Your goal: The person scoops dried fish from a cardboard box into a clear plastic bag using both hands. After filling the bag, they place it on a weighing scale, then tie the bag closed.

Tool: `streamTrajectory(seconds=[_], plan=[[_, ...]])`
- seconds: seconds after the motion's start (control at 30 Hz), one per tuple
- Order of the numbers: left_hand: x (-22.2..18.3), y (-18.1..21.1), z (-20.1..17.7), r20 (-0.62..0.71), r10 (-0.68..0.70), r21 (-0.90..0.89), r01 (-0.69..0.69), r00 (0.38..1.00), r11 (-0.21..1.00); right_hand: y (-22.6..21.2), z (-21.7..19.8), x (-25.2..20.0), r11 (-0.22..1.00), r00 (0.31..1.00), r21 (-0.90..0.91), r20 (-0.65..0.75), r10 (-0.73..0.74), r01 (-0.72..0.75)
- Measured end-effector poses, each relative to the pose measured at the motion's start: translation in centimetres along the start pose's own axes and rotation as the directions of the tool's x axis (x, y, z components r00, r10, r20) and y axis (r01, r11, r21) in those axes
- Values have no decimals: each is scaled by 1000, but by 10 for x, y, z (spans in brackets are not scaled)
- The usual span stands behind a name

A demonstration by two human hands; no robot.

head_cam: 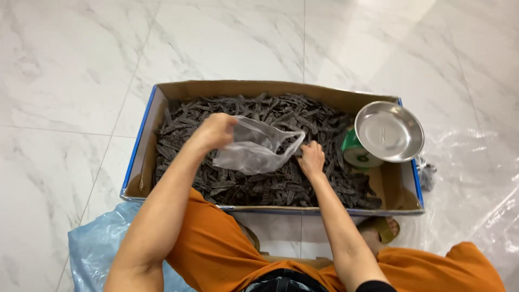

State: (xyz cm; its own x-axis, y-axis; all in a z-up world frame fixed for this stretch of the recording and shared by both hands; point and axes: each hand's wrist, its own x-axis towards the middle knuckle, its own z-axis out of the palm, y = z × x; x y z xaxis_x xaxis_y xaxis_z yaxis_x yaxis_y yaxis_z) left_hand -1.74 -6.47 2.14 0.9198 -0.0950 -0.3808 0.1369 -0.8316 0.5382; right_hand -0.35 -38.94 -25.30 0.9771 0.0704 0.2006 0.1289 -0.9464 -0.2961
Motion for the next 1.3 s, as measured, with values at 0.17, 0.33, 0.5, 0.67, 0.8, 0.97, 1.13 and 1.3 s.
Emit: streamTrajectory(seconds=[0.17, 0.33, 0.5, 0.67, 0.8, 0.97, 1.13, 1.3], plan=[[0, 15, 21, 113, 30, -12, -29, 993, 1000, 16, -28, -10, 842, 968, 480, 64, 244, -245], [29, 1, 60, 128, 260, 254, -285, 957, 924, -7, -138, -22, 377, 917, 914, -11, 400, -153], [35, 12, 86, 78, 369, 112, -376, 926, 920, -72, -198, -28, -158, 951, 983, -42, 306, 94], [-2, 48, 64, 207, 304, -251, -250, 930, 935, -123, -141, -42, 19, 993, 997, 74, 93, -76], [-20, 53, 50, 189, 305, -246, -256, 933, 935, -117, -97, -43, 164, 981, 967, 187, 49, -193], [-27, 48, 49, 233, 262, -123, -239, 937, 963, -96, -81, -42, 426, 917, 822, 397, 44, -377], [-40, 63, 68, 285, 250, -75, -239, 925, 968, -99, -69, -36, 513, 932, 799, 362, 8, -315], [-61, 65, 80, 322, 291, -154, -253, 901, 955, -115, -39, -26, 97, 865, 859, 496, 79, -502]])
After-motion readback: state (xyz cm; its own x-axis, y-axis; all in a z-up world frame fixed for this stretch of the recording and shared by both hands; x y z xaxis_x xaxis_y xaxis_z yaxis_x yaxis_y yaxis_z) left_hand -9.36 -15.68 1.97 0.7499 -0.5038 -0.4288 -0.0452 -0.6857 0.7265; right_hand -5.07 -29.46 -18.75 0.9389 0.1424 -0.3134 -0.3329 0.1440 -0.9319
